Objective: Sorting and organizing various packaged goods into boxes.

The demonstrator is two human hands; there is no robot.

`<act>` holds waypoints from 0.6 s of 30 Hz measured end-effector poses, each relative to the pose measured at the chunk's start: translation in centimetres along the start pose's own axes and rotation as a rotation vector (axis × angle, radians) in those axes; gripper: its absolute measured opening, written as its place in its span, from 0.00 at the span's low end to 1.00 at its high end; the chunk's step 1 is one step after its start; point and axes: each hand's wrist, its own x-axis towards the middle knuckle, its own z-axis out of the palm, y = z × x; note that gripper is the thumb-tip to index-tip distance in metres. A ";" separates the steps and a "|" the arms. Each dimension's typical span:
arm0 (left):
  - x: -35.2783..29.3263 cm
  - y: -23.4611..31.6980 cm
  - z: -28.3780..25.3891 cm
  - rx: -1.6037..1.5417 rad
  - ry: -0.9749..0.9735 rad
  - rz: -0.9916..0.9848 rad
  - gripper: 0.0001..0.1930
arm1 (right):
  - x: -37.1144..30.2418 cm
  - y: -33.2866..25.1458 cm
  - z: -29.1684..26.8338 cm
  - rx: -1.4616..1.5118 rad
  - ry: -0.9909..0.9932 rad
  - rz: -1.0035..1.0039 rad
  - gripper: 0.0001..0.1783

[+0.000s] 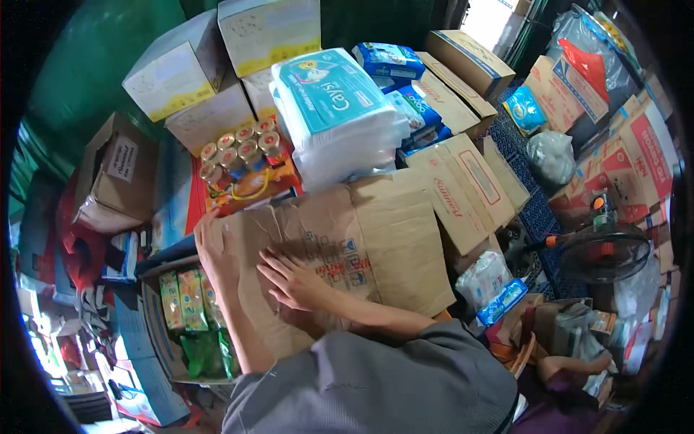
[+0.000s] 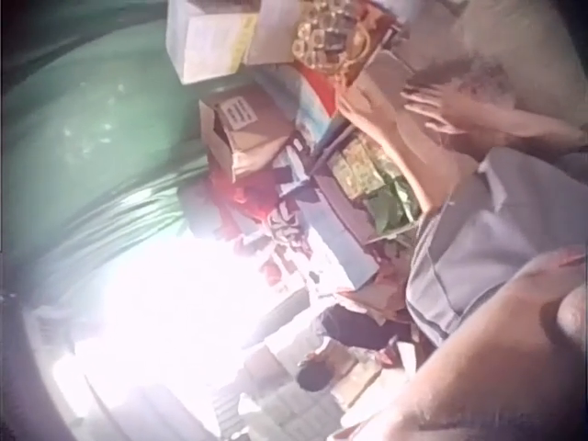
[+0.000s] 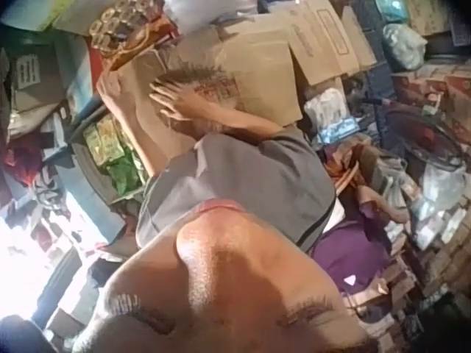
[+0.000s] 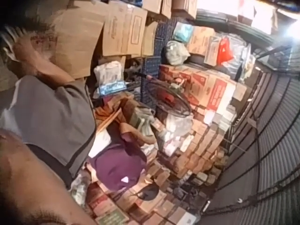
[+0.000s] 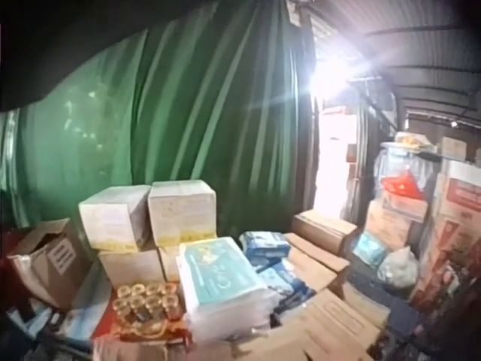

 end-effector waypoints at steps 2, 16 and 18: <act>-3.1 -0.9 -0.5 0.114 -0.050 -0.017 0.21 | -0.8 -0.7 0.1 0.004 0.010 0.007 0.38; -14.4 -4.5 -2.3 0.349 -0.057 -0.387 0.34 | -2.5 -3.1 -3.8 0.265 -0.245 -0.113 0.21; -15.0 -5.2 -3.4 0.287 -0.052 -0.438 0.33 | -1.7 -2.7 -5.6 0.254 -0.152 -0.133 0.19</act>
